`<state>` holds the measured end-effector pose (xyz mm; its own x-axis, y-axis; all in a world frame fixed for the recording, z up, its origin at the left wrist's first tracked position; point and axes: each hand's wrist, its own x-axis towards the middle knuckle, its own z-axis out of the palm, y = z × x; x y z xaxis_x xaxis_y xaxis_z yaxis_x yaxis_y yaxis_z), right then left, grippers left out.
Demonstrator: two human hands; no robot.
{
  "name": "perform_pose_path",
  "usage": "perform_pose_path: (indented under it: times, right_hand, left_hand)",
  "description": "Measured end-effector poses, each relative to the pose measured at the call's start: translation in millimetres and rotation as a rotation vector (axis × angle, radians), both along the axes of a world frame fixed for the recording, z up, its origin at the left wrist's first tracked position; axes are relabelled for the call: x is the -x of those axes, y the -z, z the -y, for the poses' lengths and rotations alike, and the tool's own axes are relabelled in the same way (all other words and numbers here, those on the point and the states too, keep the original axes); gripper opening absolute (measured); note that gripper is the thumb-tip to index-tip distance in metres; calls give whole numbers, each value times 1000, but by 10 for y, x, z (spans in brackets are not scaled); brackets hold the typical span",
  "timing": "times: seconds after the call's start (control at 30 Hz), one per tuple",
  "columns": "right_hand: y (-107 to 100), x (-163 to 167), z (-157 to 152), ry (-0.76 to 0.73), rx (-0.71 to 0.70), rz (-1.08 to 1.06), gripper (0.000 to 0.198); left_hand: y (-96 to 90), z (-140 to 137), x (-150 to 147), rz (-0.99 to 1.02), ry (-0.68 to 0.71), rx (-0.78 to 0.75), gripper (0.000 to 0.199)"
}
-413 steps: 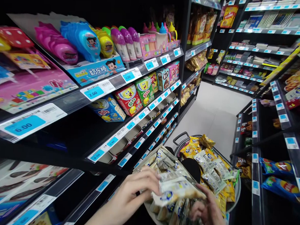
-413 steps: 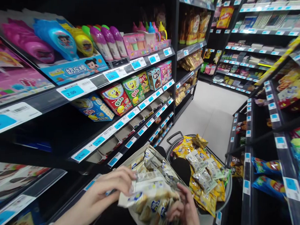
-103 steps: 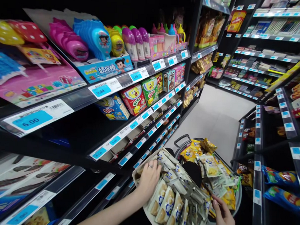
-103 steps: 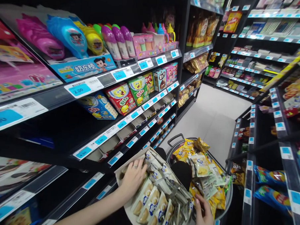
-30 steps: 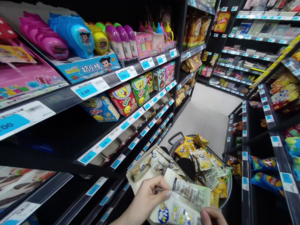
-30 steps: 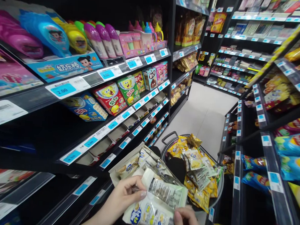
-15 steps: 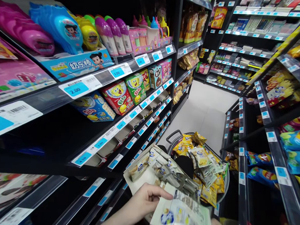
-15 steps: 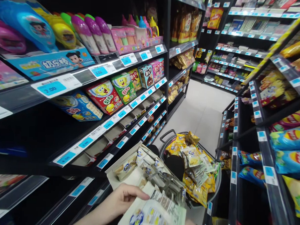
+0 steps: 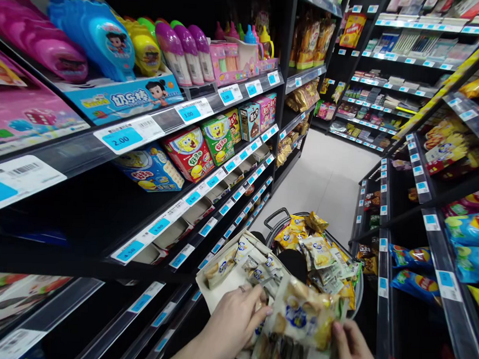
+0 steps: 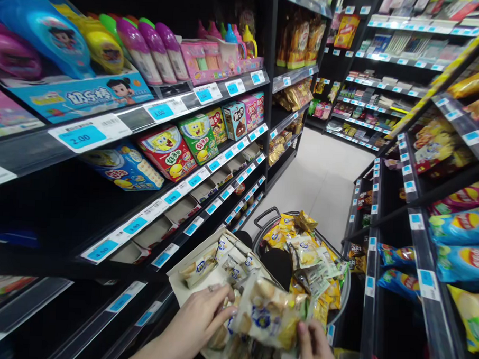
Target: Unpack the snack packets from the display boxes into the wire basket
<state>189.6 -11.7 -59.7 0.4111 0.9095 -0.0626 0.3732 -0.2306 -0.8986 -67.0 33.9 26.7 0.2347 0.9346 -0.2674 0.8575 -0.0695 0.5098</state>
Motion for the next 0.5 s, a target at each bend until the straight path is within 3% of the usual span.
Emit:
perform_pose_path:
  times: [0.1,0.2,0.3,0.4,0.5]
  right_hand:
    - [192,-364,-672,9,38,134,63]
    - [415,-512,-1635,-109,78,218,42]
    - [619,-322,-2495,-244,175,305,25]
    - [772,1,-2970,-345,258,378,18]
    - [887,247,-3124,-392,293,429,17]
  left_hand:
    - [158,-61,151,-364,-17,-297,31]
    - [415,-93,313,-625,-25,-463,51]
    - [733,-82,400,-737,-5,-536,58]
    - [1038,-75,407,-759,-74,-584,56]
    - [1227,-80,374,-770,-131,-590,51]
